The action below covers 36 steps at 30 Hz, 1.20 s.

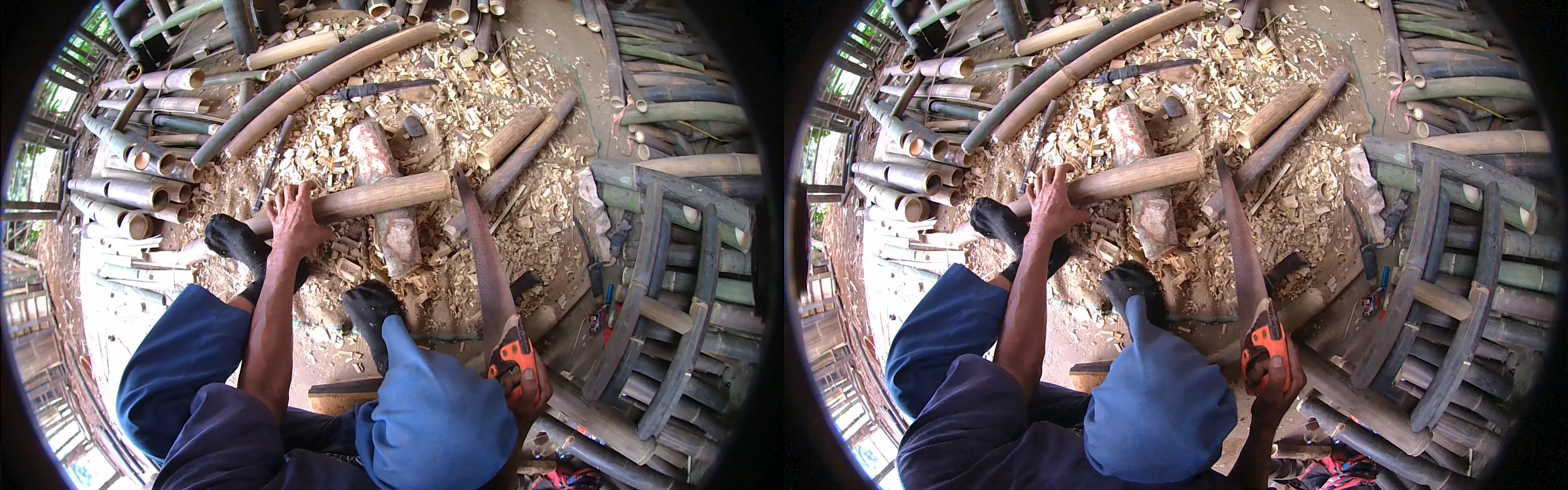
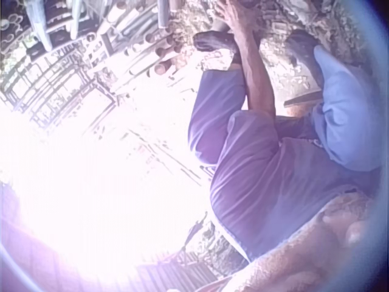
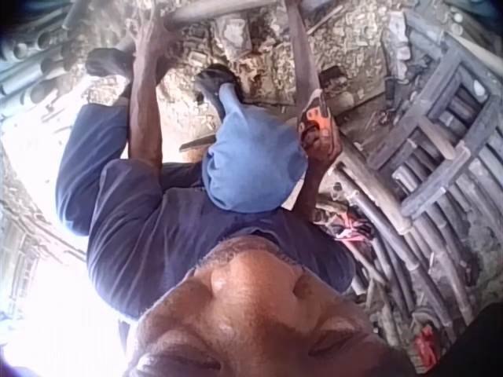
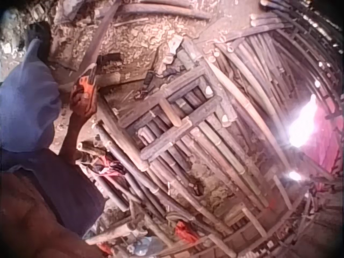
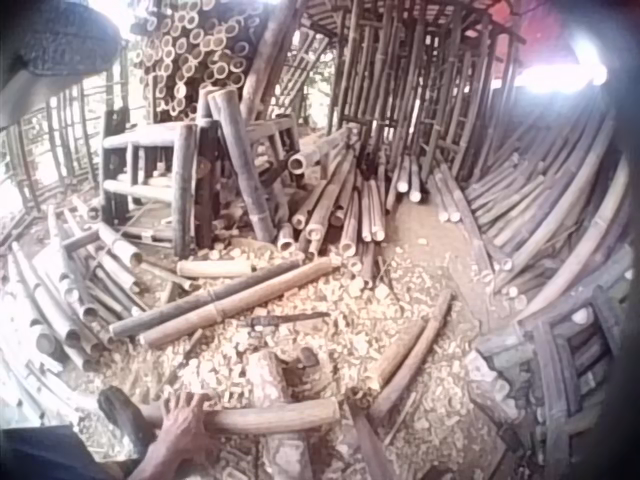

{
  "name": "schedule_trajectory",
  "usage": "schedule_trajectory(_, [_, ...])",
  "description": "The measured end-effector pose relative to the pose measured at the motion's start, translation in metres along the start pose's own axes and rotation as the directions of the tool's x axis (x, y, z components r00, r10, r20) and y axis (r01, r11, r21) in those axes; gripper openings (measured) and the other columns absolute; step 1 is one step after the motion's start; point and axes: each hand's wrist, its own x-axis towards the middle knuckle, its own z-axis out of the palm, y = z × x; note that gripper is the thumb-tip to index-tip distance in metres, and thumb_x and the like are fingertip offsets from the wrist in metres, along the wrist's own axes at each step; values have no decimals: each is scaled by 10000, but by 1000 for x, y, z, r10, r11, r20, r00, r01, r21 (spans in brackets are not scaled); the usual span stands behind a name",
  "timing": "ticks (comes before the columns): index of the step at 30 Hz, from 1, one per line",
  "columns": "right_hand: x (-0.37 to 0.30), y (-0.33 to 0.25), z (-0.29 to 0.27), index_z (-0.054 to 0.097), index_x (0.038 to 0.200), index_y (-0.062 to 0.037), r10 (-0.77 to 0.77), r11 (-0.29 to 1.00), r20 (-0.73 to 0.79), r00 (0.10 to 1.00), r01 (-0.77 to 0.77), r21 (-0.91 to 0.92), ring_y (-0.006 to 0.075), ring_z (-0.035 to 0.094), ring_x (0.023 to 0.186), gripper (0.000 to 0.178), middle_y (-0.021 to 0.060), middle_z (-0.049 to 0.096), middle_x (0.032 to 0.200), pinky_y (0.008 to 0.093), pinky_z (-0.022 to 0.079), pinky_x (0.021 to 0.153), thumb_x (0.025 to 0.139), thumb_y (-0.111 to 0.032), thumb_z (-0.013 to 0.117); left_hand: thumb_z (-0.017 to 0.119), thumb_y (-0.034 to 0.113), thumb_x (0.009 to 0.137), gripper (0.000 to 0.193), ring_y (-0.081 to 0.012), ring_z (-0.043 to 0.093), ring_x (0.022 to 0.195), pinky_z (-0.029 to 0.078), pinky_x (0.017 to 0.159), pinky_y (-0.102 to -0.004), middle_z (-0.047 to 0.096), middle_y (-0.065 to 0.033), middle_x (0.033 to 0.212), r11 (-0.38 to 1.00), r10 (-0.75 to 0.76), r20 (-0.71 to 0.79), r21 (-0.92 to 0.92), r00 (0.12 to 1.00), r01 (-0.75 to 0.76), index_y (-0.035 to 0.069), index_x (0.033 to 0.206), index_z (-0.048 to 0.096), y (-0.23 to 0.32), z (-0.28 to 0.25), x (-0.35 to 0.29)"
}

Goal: The person uses a hand saw to cut a bamboo pole, then uses a chisel and a wooden mallet to split the pole lengthwise. They continue to split the bamboo into smaller strips using the chisel and mallet.

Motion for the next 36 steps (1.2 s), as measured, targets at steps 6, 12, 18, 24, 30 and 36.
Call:
schedule_trajectory(6, [-2,-12,7,558,1369,111,20,1000,6,1000,-20,22,97,445,466,569,7,487,544,266,377,469,976,-299,527,829,303,564,946,-358,478,1374,183,1218,-590,598,-169,1341,997,-10,181,-80,983,25,96,1422,488,-8,-8,7])
schedule_trajectory(12, [-2,-6,6,560,1358,123,22,998,-8,1000,-22,52,97,423,459,561,1,468,542,265,369,466,983,-292,520,870,385,695,976,-330,386,1458,199,1249,-603,495,-150,1507,983,147,147,-132,978,-127,132,1524,421,57,-12,14])
schedule_trajectory(18, [10,0,10,609,1275,128,-195,967,12,981,195,-163,97,447,491,521,4,502,582,255,362,478,981,-297,538,858,557,729,894,-340,392,1476,189,1246,-612,545,-146,1483,948,317,133,-75,939,-309,141,1435,501,131,29,47])
schedule_trajectory(24, [4,-3,12,614,1277,123,-141,984,-76,987,131,-120,125,503,565,557,39,552,667,271,408,537,985,-346,546,841,570,726,766,-286,554,1355,236,1211,-601,710,-102,1266,968,233,278,19,932,-248,113,1287,592,154,44,62])
schedule_trajectory(30, [3,-9,24,620,1279,118,-144,983,-55,988,137,-125,152,558,639,593,75,602,751,286,453,596,989,-395,553,852,477,710,723,-257,576,1322,267,1197,-579,705,-111,1273,970,244,253,-61,936,-237,82,1262,602,146,35,57])
schedule_trajectory(36, [-1,-12,23,625,1282,113,-150,983,-40,988,145,-114,180,614,713,631,111,652,836,302,498,655,993,-445,560,847,510,700,733,-241,601,1280,275,1181,-578,713,-96,1248,970,243,232,-32,942,-243,96,1254,605,149,36,54])
